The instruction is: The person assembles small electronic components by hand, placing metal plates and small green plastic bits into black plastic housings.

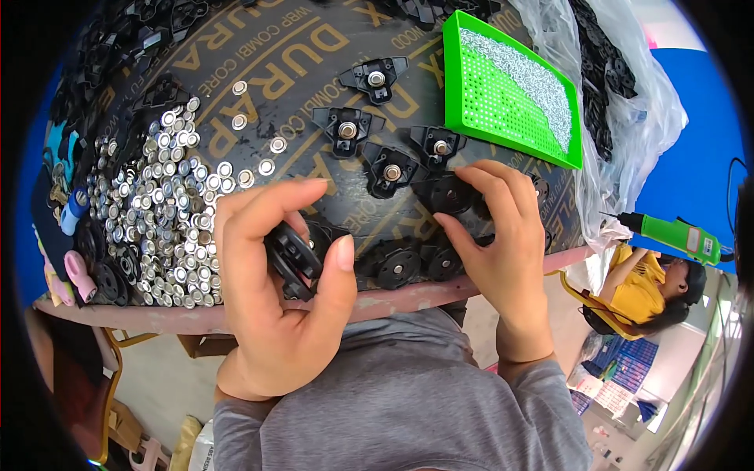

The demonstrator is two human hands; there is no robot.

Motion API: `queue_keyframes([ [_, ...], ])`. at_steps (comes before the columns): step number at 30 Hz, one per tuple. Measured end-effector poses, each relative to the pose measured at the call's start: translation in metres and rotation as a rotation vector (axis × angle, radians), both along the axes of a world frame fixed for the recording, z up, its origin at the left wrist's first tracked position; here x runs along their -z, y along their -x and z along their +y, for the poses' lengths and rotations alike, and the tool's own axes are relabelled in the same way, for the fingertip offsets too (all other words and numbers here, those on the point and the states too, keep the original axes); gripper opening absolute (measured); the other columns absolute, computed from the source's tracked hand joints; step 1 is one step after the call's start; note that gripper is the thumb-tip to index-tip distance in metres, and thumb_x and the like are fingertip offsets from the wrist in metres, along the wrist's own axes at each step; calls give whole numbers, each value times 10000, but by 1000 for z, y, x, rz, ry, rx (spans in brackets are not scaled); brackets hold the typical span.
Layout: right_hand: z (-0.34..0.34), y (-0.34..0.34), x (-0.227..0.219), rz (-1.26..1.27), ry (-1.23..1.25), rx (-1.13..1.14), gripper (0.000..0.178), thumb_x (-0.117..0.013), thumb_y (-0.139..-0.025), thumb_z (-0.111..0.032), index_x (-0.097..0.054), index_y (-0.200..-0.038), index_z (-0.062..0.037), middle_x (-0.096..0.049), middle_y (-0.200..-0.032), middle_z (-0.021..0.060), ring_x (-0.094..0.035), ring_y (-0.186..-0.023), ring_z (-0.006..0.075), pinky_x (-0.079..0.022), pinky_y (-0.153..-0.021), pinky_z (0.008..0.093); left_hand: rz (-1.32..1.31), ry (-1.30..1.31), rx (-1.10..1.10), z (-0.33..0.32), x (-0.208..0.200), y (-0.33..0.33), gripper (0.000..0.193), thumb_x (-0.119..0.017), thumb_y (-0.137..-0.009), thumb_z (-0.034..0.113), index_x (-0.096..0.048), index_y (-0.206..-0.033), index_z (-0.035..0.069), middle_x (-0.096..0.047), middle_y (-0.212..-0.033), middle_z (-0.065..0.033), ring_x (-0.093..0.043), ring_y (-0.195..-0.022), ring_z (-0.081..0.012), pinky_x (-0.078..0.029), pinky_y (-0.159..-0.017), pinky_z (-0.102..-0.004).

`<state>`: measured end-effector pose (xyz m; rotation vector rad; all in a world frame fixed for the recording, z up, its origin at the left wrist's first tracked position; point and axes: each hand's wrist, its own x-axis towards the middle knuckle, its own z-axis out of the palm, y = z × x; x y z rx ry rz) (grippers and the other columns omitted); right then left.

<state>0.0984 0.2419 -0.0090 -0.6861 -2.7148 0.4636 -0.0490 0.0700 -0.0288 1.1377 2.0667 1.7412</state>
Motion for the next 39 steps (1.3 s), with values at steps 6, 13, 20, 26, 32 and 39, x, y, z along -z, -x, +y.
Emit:
queue_keyframes([
  [6,0,1,-3,-42,-35,-14,501,-792,-689,7,-601,-1153,1,-586,-1156,149,-553,-1066,364,-472,-907,430,-65,8,17,1,-1,-2,425,-668,-845,-18,-543,-1251,-19,-506,-1115,-119,-486,-887,-163,-433,-805,-277],
  [13,0,4,-8,-104,-45,-27,507,-787,-702,-14,-589,-1168,15,-586,-1163,158,-551,-1070,366,-473,-916,432,-357,-208,126,7,-1,-7,364,-466,-995,25,-444,-1351,-45,-540,-1249,-195,-604,-1027,-212,-531,-783,-293],
  [20,-1,17,-19,27,-64,29,538,-843,-662,-94,-649,-1160,-36,-629,-1145,117,-586,-1051,337,-487,-897,404,-503,-258,77,8,-12,-12,341,-461,-1052,149,-421,-1325,-53,-635,-1190,-272,-687,-926,-275,-595,-688,-309],
  [26,3,43,-10,-51,9,-236,520,-807,-708,-88,-639,-1198,-43,-627,-1152,122,-579,-1061,332,-488,-919,413,-387,-345,-75,-4,-9,6,267,-508,-1016,53,-464,-1266,-28,-627,-1185,-266,-677,-909,-231,-581,-695,-288],
  [32,4,52,0,-54,130,-352,452,-755,-736,-20,-629,-1170,0,-625,-1152,135,-576,-1056,337,-486,-923,404,-416,-248,-260,-14,-10,12,275,-618,-968,67,-560,-1223,-21,-612,-1145,-150,-635,-907,-198,-519,-646,-286],
  [39,29,63,-19,131,70,-376,337,-746,-760,-27,-669,-1089,-23,-671,-1093,135,-616,-1053,331,-501,-911,400,-453,-306,-261,-15,-4,20,282,-624,-974,74,-556,-1230,-23,-616,-1085,-130,-628,-878,-181,-515,-632,-280],
])
